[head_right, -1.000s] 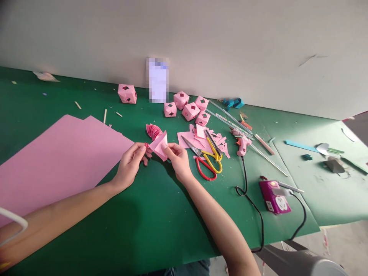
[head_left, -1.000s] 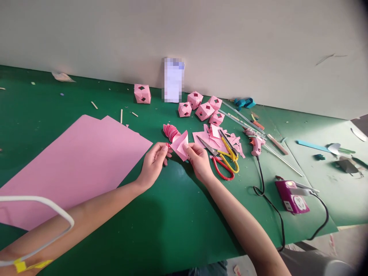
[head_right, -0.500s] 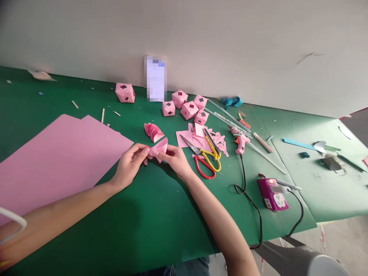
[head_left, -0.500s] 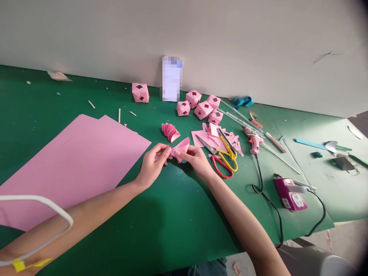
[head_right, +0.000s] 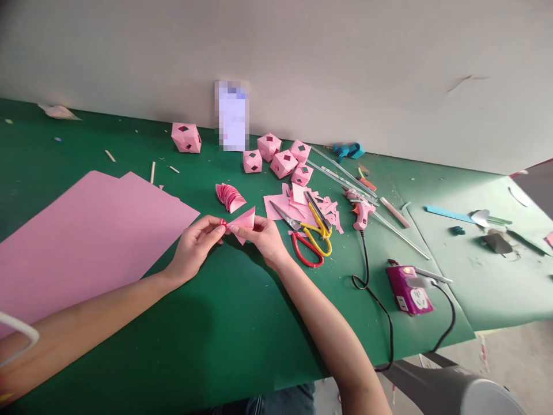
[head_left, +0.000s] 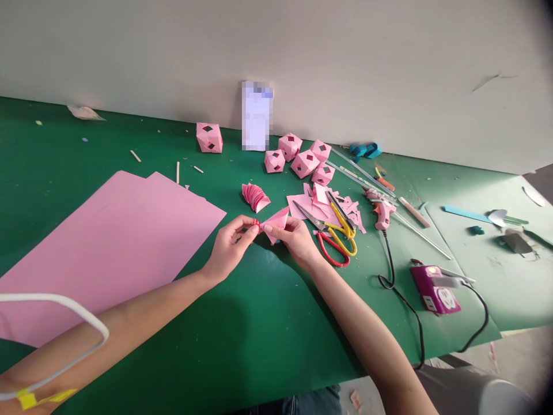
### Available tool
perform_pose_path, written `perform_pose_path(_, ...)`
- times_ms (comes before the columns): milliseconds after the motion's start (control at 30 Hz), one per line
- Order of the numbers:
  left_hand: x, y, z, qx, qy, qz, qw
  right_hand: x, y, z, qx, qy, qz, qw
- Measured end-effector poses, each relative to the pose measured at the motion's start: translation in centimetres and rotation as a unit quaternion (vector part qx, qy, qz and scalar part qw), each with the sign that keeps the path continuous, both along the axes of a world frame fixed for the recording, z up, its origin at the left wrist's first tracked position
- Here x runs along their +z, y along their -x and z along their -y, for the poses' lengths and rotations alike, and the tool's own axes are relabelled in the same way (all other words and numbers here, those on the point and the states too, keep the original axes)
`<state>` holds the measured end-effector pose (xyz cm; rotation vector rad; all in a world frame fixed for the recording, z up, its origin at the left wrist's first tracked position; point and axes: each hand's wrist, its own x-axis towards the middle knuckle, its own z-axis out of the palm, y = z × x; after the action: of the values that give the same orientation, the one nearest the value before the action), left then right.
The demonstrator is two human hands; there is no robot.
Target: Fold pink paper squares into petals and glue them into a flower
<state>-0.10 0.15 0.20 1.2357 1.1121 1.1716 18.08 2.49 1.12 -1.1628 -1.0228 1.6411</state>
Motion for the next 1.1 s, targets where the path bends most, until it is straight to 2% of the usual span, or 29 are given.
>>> perform_pose_path(1100, 0.27, -0.05, 0.01, -0.002, 0.012, -0.005, 1.0, 0.08, 0.02, 0.04, 0.017, 0.006, -0.015, 1.0)
